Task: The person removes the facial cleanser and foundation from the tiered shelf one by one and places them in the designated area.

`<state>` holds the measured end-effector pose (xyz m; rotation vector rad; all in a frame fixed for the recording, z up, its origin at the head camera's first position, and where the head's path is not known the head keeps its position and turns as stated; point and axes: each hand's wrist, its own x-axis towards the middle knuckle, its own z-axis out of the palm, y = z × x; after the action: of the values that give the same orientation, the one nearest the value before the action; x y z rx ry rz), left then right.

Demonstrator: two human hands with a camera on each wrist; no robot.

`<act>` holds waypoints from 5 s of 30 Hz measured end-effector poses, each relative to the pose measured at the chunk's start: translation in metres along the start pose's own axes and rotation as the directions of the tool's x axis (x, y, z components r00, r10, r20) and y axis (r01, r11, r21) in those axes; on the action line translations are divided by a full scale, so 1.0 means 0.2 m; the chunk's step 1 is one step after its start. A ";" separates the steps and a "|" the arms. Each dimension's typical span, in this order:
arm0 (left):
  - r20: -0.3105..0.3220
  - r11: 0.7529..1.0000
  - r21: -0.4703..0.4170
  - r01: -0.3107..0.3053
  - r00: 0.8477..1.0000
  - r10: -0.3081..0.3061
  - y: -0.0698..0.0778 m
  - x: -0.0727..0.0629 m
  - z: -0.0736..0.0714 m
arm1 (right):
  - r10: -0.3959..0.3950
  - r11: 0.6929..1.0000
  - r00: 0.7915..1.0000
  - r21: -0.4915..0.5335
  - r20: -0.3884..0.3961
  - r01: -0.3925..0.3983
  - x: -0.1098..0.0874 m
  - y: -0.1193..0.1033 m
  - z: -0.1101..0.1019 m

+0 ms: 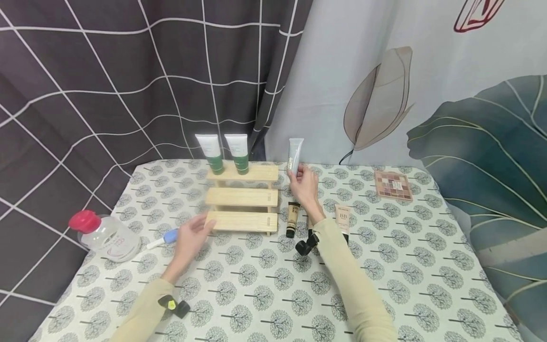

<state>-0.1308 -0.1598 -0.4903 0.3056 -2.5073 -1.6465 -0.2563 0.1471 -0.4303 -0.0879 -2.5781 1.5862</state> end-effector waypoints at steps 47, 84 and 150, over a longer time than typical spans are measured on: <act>-0.006 1.000 -0.004 -0.009 1.000 0.009 -0.01 0.00 0.00 | 0.179 0.948 0.977 -0.285 0.116 -0.140 0.06 0.21 0.00; -0.010 1.000 0.005 0.014 1.000 -0.014 0.00 -0.01 0.01 | -0.205 0.969 0.973 0.162 0.104 0.187 -0.05 -0.33 0.11; 0.011 1.000 0.006 0.024 1.000 -0.024 0.01 -0.01 -0.01 | -0.222 0.945 0.967 0.218 -0.123 0.244 -0.05 -0.22 0.02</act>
<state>-0.1288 -0.1596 -0.4877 0.3290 -2.5265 -1.6543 -0.2465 0.1222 -0.3931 0.1519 -2.2169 1.7291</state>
